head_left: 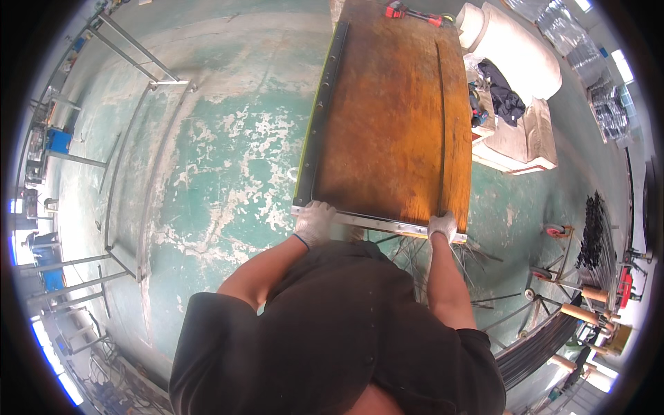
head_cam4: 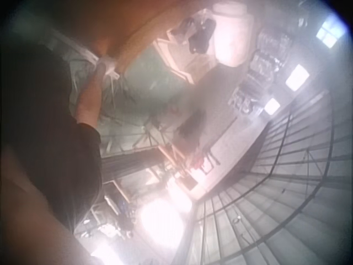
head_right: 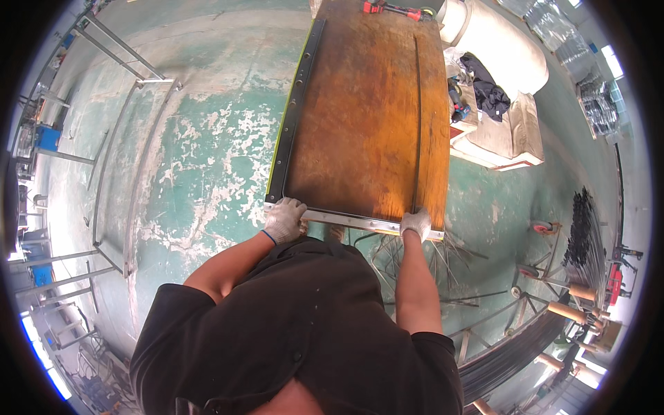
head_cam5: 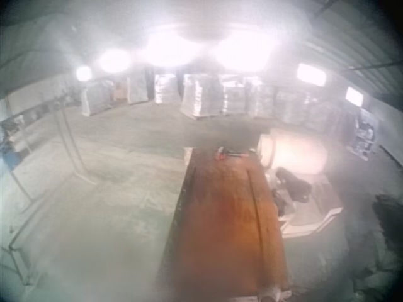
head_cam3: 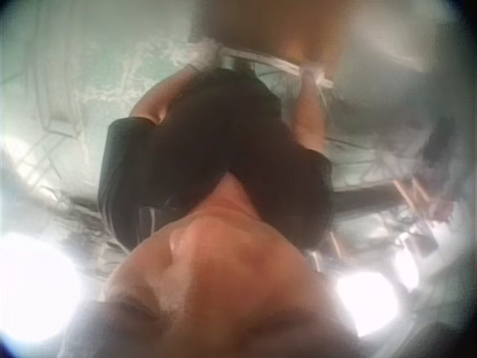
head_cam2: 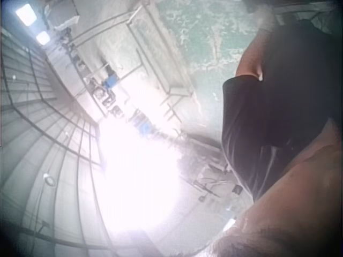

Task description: The person adjusts a metal rod bending machine, then loads multiple straight metal rods into the machine and bends them into curved shapes. The person removes the bent rods and places them on a wooden workbench.

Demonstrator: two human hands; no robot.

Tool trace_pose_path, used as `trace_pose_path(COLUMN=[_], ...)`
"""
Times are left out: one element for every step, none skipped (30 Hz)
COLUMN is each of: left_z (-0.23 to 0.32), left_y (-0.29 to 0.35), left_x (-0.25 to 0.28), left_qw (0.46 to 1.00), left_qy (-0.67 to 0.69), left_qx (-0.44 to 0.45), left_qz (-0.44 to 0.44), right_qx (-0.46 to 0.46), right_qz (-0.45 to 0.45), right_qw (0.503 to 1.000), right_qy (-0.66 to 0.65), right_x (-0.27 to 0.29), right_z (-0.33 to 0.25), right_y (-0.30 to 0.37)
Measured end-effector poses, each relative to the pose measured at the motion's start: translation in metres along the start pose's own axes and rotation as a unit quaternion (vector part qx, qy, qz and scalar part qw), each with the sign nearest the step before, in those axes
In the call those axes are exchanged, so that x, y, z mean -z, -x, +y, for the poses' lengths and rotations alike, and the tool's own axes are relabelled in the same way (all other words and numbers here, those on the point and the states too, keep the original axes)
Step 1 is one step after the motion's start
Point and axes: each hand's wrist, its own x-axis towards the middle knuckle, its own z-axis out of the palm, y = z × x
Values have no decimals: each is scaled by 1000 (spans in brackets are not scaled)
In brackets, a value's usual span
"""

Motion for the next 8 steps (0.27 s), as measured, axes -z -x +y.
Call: trace_pose_path(left_z=[-1, -1, -2, -3, -2, -1, -1, 0], left_y=[1, 1, 3, 2, 1, 0, 0, -1], left_x=[-2, -4, -6, -8, -9, -8, -8, -7], left_qw=[1000, 1000, 1000, 1000, 999, 1000, 1000, 1000], left_qy=[0, 1, 1, 0, 1, 0, 0, 0], left_qx=[-3, -6, -9, -13, -18, -15, -10, -4], left_qz=[10, 20, 22, 24, 26, 19, 12, 6], right_qx=[-4, -1, 2, 3, 7, 11, 17, -3], right_qz=[4, 11, 19, 28, 28, 29, 28, -2], right_qw=[1000, 1000, 1000, 999, 999, 998, 998, 998], right_qy=[6, -7, -20, -33, -41, -49, -56, -64], right_x=[0, -1, -2, -4, -8, -12, -13, -12], right_z=[-1, 0, 2, 5, 11, 18, 18, 19], right_y=[0, 1, 1, 1, -2, -6, -8, -11])
